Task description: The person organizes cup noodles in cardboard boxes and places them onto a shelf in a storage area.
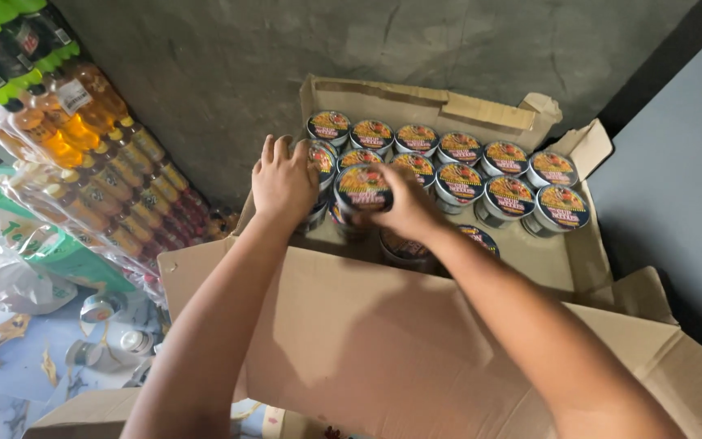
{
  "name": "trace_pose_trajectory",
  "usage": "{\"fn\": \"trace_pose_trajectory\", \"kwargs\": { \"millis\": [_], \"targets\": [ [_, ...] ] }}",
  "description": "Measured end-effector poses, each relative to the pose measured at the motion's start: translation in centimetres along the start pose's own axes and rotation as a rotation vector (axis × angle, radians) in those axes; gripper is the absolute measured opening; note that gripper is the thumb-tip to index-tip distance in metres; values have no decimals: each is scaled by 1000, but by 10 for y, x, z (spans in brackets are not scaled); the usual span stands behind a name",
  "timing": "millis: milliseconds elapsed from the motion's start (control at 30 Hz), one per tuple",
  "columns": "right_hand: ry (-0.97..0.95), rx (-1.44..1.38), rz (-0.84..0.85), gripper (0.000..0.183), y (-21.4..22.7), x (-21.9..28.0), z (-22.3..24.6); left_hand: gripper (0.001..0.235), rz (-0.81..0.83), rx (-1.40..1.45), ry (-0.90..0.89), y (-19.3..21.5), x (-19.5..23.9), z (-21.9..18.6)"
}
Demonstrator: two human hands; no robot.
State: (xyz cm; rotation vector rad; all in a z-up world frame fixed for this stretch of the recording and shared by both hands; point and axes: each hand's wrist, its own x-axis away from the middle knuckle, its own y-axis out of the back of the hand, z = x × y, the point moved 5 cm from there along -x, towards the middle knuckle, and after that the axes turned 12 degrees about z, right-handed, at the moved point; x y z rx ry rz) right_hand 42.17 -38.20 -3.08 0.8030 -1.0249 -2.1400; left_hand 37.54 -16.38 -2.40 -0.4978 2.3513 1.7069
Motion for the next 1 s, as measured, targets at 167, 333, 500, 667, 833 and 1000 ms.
{"fn": "trace_pose_trajectory", "kwargs": {
  "millis": [167,333,500,667,833,1000],
  "targets": [
    [-188,46,140,101,49,36,-24,37,-38,-85,-151,27,12,-29],
    [-261,175,418,90,61,86,-85,38,-105,5,-577,36,31,-103],
    [-496,445,776,94,51,118,-80,18,634,-279,-613,-32,52,-181],
    [-529,289,677,127,31,128,-129,16,678,-298,-660,-70,35,-186],
    [-574,303,704,128,17,142,-160,15,732,-324,-724,-100,18,-187],
    [-572,299,652,126,33,123,-108,22,715,-328,-788,-121,16,-171]
  ]
}}
